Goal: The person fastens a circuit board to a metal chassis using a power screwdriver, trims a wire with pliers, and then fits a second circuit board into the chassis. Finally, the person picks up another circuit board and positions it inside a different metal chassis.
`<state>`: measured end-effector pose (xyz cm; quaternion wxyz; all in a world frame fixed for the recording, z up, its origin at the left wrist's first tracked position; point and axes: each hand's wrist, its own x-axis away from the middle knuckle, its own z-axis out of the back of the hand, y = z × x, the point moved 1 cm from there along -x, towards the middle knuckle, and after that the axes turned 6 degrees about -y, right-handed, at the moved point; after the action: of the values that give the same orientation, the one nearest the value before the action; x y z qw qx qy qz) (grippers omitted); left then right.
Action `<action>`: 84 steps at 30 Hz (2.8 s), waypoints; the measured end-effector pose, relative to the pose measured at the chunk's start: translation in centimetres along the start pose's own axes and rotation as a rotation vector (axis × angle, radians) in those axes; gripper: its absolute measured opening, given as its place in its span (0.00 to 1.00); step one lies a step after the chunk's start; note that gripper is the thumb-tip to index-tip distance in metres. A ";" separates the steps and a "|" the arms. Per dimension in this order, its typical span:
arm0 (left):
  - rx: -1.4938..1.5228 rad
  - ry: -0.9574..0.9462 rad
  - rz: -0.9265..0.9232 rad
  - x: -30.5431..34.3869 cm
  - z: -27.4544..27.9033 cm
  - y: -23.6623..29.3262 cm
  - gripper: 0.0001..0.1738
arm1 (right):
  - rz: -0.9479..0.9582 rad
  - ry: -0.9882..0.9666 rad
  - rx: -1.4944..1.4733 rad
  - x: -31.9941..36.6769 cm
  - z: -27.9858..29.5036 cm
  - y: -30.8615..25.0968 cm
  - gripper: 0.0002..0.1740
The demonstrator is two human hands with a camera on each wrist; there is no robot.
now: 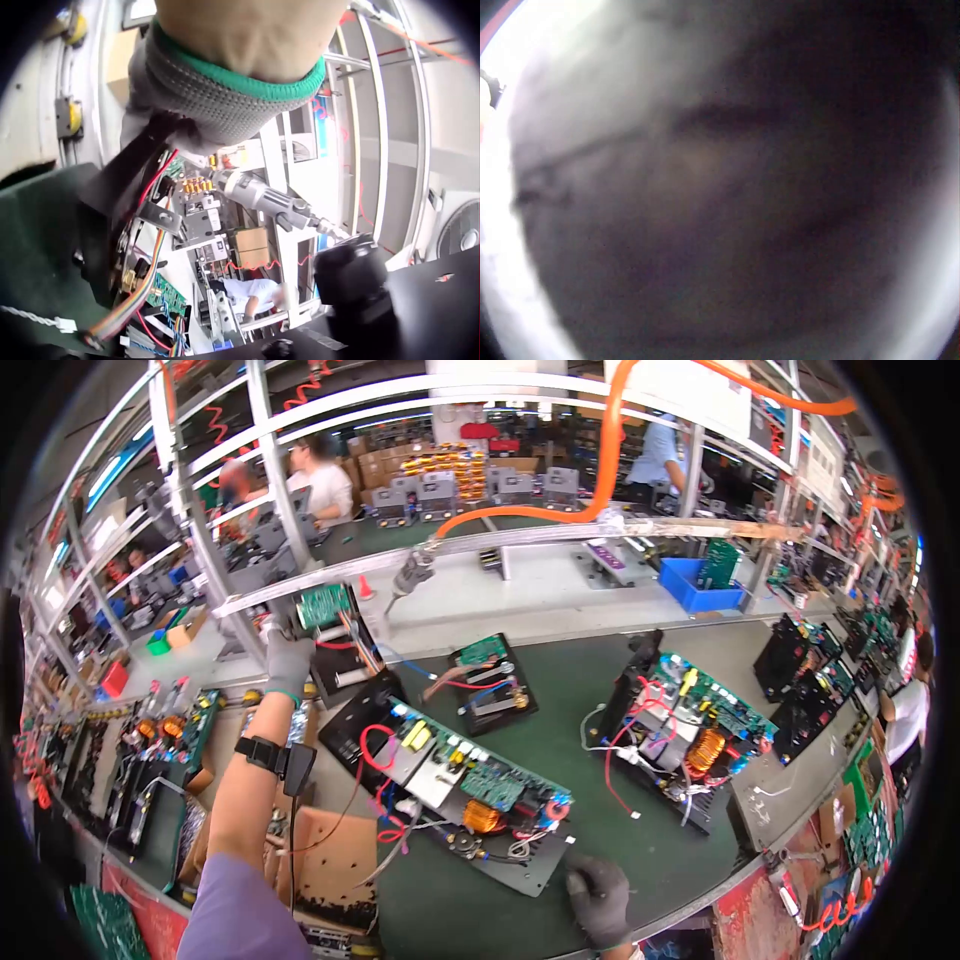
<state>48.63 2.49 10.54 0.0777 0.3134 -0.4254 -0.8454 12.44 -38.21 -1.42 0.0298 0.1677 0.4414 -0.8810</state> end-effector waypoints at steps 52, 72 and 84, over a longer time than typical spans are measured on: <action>0.261 -1.667 0.344 42.4 -0.9 10.6 0.29 | 0.653 0.093 0.090 1.6 7.0 -11.8 0.30; 0.315 -1.413 -0.023 44.8 -2.2 9.7 0.20 | 0.508 0.075 0.185 1.6 5.0 -11.4 0.19; 0.554 -1.337 0.057 44.6 -1.9 9.8 0.16 | 0.418 0.136 0.303 0.8 4.5 -13.1 0.21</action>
<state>13.14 -22.65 -3.45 -0.2593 -0.2735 -0.5886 -0.7152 7.84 -33.70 10.90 0.1557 0.3166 0.2612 -0.8985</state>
